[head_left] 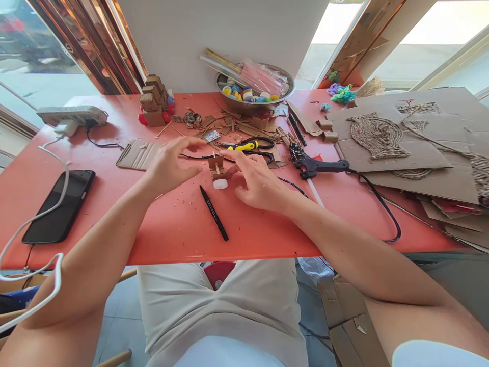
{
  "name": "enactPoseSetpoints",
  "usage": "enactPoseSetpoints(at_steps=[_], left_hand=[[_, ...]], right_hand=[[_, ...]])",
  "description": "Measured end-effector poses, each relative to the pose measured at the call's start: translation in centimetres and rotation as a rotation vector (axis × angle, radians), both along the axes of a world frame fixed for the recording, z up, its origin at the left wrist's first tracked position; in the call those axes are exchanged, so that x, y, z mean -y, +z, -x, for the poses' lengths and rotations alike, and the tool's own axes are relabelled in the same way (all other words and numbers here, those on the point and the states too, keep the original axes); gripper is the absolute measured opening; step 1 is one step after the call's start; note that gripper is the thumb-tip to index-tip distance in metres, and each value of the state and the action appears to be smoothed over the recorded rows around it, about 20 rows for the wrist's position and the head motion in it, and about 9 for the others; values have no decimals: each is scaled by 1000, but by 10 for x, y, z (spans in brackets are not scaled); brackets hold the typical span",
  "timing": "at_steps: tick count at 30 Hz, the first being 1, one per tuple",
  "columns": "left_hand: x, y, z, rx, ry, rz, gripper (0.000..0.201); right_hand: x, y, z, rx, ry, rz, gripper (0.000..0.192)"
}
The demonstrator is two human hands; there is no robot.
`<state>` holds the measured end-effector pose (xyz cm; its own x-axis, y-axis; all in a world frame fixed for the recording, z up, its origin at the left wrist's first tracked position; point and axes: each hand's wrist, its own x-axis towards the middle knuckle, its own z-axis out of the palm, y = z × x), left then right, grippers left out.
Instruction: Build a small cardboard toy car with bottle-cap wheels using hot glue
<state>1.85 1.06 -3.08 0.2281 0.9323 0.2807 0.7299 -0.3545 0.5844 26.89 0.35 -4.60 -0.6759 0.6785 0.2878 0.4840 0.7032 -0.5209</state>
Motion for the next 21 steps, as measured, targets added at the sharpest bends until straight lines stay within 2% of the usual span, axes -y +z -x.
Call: enactPoseSetpoints(at_steps=[3,4,8,12,16,21], left_hand=[[3,8,1,-18,101,51,19],[5,10,0,-63,111,89,19],[20,22,-9,-366,22,303,43],[38,39,-24,-716,100,400,61],[53,52,-43,-874,78,458,62],[64,50,-60,-1005,-5,489,61]], right_hand=[[1,-1,0,-9,8,9,80],[1,-1,1,-14,6,11,79],[4,0,2,-29,14,36,76],[7,2,3,-45,16,51,74],[7,1,2,-80,81,55,77],[9,-7,2,-122,177,52,80]])
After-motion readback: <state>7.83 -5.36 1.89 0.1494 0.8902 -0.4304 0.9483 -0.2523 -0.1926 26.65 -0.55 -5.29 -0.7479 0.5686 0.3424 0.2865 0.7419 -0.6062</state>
